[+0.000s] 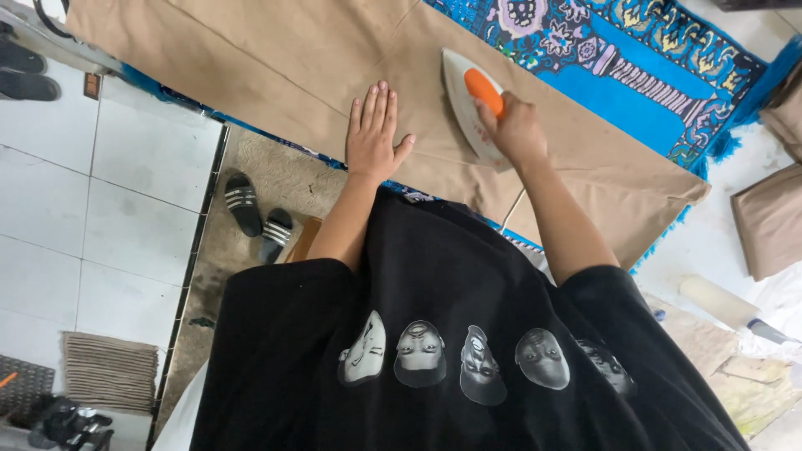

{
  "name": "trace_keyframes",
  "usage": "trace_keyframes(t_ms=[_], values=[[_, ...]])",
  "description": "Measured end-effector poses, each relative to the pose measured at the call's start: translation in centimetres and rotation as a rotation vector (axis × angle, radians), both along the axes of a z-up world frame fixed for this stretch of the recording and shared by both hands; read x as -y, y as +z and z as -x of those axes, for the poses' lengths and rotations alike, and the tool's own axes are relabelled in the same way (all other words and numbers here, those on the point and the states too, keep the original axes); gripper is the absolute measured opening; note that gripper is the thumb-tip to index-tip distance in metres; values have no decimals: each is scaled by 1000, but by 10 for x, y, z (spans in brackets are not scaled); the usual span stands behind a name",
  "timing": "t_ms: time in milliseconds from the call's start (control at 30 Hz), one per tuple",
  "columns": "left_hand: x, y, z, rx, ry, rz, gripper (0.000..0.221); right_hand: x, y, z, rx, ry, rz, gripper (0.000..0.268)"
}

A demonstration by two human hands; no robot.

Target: The person is ironing a pair of brown pants on a low table, using a hand iron and a spray bottle to remove wrinkles, and folding the pants during the process.

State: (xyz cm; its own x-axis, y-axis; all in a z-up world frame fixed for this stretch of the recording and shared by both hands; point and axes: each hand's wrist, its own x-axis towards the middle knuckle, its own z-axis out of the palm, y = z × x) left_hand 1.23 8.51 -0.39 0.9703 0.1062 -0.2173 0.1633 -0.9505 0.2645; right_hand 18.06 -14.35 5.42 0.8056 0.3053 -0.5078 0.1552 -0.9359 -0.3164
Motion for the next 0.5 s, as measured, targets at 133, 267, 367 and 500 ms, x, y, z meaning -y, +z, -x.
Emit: trace_keyframes(t_ms=[133, 267, 367, 500], values=[[-1, 6, -4, -26, -9, -24, 81, 52, -22, -40, 142, -91, -26, 65], [0, 5, -3, -47, -4, -37, 82, 139, -18, -43, 165, -401, -36, 60], [1, 9, 0, -25, -4, -65, 81, 166, 19, -26, 50, -621, -153, 51], [4, 5, -2, 36, 4, -98, 82, 164, 39, -18, -106, -727, -377, 45]])
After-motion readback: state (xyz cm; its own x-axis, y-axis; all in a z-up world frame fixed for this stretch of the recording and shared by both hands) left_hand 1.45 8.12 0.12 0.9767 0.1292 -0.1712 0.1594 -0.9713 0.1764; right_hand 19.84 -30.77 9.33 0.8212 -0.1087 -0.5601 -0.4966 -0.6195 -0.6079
